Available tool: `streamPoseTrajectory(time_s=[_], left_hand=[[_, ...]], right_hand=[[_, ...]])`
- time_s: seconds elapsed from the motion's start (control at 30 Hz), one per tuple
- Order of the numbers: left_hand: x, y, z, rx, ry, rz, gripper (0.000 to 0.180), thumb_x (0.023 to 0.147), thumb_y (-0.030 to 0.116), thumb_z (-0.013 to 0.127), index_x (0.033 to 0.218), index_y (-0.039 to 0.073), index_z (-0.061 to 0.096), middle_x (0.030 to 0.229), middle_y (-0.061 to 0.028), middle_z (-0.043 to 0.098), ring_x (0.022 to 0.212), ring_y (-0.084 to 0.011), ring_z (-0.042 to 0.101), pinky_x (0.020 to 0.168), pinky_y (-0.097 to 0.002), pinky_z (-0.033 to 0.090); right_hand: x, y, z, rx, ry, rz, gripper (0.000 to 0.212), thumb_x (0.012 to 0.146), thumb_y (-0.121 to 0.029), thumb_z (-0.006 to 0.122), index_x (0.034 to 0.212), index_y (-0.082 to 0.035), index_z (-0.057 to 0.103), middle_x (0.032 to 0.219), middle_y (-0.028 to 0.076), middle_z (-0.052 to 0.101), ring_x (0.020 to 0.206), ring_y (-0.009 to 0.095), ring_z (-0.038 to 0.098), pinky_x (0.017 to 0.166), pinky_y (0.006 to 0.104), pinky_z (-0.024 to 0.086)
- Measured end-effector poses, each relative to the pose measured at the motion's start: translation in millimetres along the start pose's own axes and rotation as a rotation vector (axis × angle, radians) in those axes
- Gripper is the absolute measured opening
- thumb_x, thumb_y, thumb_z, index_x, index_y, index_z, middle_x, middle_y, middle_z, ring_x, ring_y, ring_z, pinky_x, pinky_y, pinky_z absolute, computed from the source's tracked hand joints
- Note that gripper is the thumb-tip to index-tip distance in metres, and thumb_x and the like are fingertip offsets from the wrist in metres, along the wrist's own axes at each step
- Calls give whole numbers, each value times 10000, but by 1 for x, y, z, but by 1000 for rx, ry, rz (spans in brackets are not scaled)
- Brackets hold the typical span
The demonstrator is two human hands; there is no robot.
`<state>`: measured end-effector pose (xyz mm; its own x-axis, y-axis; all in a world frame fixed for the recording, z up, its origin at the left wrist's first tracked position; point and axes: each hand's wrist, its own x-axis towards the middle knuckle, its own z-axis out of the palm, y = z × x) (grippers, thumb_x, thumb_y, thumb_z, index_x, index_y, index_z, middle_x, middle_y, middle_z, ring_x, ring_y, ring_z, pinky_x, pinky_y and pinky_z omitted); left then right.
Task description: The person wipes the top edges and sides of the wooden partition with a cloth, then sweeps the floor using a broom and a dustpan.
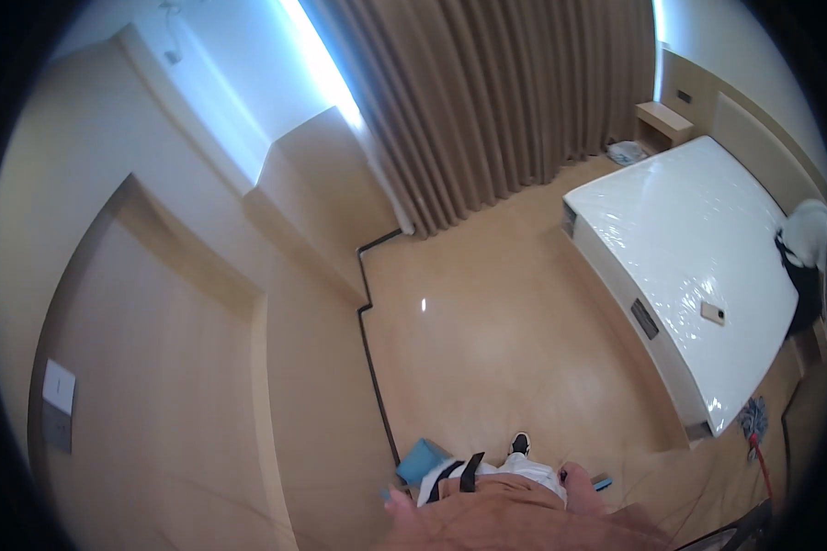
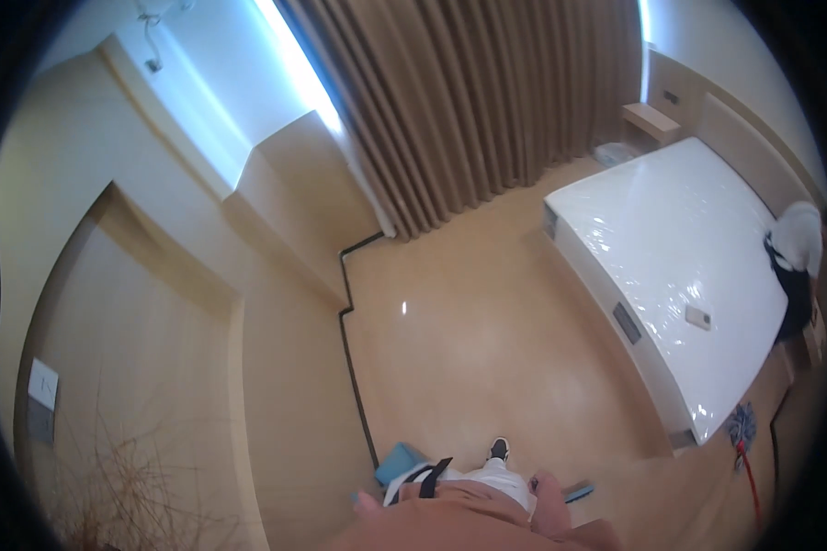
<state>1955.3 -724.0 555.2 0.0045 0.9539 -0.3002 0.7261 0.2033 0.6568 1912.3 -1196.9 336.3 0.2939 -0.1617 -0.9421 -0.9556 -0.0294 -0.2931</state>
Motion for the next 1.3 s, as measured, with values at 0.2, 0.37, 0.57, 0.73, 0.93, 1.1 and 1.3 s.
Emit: streamPoseTrajectory(time_s=[0.2,0.37,0.57,0.73,0.93,1.1,1.3], left_hand=[[5,24,5,-228,-86,-119,422,807,352,701,671,-36,606,583,-131,591,470,-226,543,467,-380,437],[-29,62,42,-157,-32,-107,404,814,331,698,641,-12,574,505,-101,522,431,-213,500,435,-383,400],[-22,86,91,-208,-145,-154,355,822,300,697,638,44,534,519,-62,504,408,-181,458,404,-359,356],[2,99,163,-269,-93,-128,350,827,313,687,672,26,559,559,-69,533,454,-176,491,431,-360,371],[15,165,257,-80,-96,-239,404,801,279,703,882,-115,660,797,-197,673,703,-290,633,643,-441,488],[59,186,319,-287,-92,-126,417,794,282,704,898,-120,667,823,-224,674,755,-317,653,679,-441,492],[66,236,363,-246,-40,-231,371,777,293,716,802,-74,665,676,-184,650,603,-293,627,577,-425,497]], right_hand=[[-37,-74,-24,923,-57,296,312,871,-136,454,569,-69,413,509,78,448,403,204,441,348,285,376],[-23,-65,-62,889,69,299,314,872,-133,449,568,-66,407,527,84,450,405,210,444,354,297,378],[-21,-67,-50,844,-13,254,302,860,-124,458,571,-59,406,524,102,419,413,229,448,371,369,382],[-20,-113,-48,580,-39,118,265,846,-112,480,596,-43,424,540,109,432,440,233,465,397,387,393],[-16,-215,-54,339,29,27,219,836,-97,490,631,-30,450,565,116,464,478,234,492,430,389,416],[-2,-348,-43,211,11,-58,182,828,-84,498,660,-19,472,586,121,491,510,235,514,459,391,434],[55,-490,-40,199,-87,-217,138,818,-69,508,695,-6,499,611,127,522,548,236,541,492,394,457]])
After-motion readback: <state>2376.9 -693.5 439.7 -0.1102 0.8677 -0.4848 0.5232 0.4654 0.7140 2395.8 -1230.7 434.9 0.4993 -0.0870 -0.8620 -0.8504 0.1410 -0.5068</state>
